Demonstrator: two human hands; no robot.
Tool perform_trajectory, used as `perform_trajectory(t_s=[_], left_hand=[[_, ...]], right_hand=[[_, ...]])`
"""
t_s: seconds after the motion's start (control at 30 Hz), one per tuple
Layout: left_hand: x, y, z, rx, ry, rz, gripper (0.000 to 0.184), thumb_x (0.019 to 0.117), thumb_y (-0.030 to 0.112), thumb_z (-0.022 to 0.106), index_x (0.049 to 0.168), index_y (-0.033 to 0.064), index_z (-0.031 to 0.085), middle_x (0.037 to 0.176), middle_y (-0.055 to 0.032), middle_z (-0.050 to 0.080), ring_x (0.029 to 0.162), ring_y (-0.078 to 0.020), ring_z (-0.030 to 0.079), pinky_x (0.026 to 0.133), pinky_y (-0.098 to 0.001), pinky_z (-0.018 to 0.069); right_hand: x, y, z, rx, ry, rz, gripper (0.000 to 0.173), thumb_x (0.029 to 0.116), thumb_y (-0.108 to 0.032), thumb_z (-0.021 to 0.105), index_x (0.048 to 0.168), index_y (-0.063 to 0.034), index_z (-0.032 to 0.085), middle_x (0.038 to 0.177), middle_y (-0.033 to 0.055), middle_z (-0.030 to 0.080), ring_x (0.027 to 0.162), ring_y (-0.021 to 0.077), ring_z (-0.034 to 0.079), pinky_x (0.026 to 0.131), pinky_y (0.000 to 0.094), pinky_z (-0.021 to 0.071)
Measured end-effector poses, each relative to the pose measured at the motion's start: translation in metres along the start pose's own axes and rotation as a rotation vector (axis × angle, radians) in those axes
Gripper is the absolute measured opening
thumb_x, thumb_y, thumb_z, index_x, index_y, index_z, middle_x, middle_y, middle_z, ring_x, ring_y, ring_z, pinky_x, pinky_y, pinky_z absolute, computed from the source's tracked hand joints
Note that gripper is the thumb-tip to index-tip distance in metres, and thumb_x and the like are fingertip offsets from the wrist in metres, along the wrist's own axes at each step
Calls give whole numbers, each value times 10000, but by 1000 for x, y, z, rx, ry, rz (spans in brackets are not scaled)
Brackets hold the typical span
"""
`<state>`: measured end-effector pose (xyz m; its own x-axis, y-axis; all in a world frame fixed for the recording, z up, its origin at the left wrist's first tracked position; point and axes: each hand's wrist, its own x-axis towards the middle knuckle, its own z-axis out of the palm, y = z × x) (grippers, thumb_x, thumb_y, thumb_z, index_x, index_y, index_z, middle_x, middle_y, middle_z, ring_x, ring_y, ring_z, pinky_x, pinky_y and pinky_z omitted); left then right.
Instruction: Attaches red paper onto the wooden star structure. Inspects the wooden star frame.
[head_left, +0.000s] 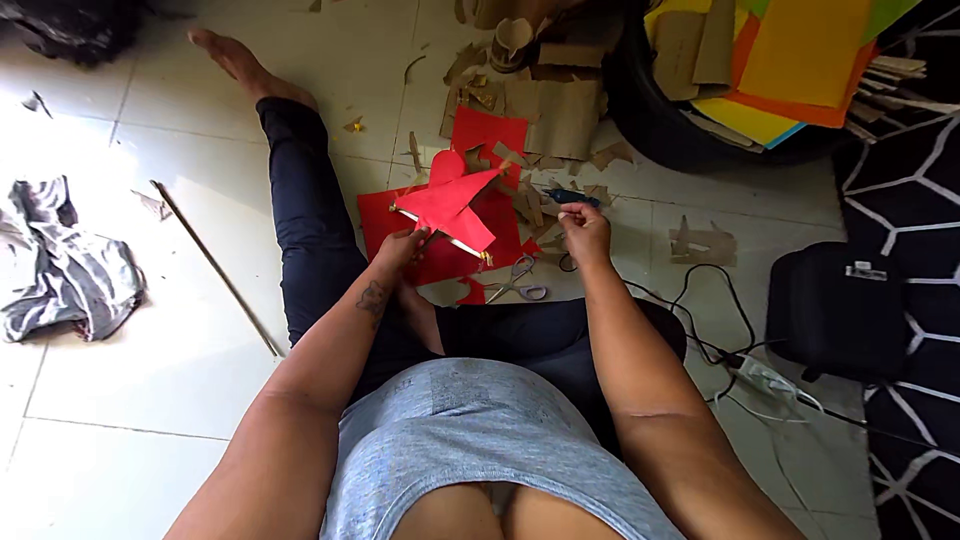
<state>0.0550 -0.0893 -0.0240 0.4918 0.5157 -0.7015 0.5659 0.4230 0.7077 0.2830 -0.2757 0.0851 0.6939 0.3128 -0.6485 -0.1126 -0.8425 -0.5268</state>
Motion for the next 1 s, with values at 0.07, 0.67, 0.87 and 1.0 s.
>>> perform_trajectory(t_s=[0.07, 0.67, 0.87, 1.0], left_hand=[[-8, 0, -10, -207, -26, -11, 334, 1086, 343, 497, 1222, 72, 637, 865, -35, 648, 577, -75, 534, 517, -220, 456], [-110, -6, -34, -590, -1007, 134, 357, 913, 490, 572, 932, 162, 711, 837, 24, 679, 629, -35, 607, 553, -164, 489], [-124, 12, -26, -507, -1149, 167, 377, 853, 527, 724, 949, 163, 737, 830, 33, 673, 635, -26, 613, 557, -157, 504], [-82, -21, 4, -799, -1570, 586, 423, 1008, 373, 614, 1241, 26, 681, 1043, -72, 737, 804, -59, 694, 741, -172, 555]], right_hand=[[50, 67, 15, -10, 263, -353, 313, 1048, -128, 569, 1302, 44, 626, 1246, 262, 657, 1145, 383, 646, 1021, 532, 495], [-2, 65, 37, 437, -157, -739, 285, 1003, -78, 571, 1244, 63, 629, 1109, 146, 690, 955, 144, 678, 871, 303, 568], [-60, 45, -5, 765, -535, -1051, 728, 820, -528, 786, 1389, -135, 559, 1282, 16, 663, 1170, 178, 641, 980, 386, 549], [-98, 35, -25, 679, -548, -1307, 664, 834, -340, 850, 1419, -199, 569, 1349, -10, 639, 1214, 151, 620, 1022, 363, 543]])
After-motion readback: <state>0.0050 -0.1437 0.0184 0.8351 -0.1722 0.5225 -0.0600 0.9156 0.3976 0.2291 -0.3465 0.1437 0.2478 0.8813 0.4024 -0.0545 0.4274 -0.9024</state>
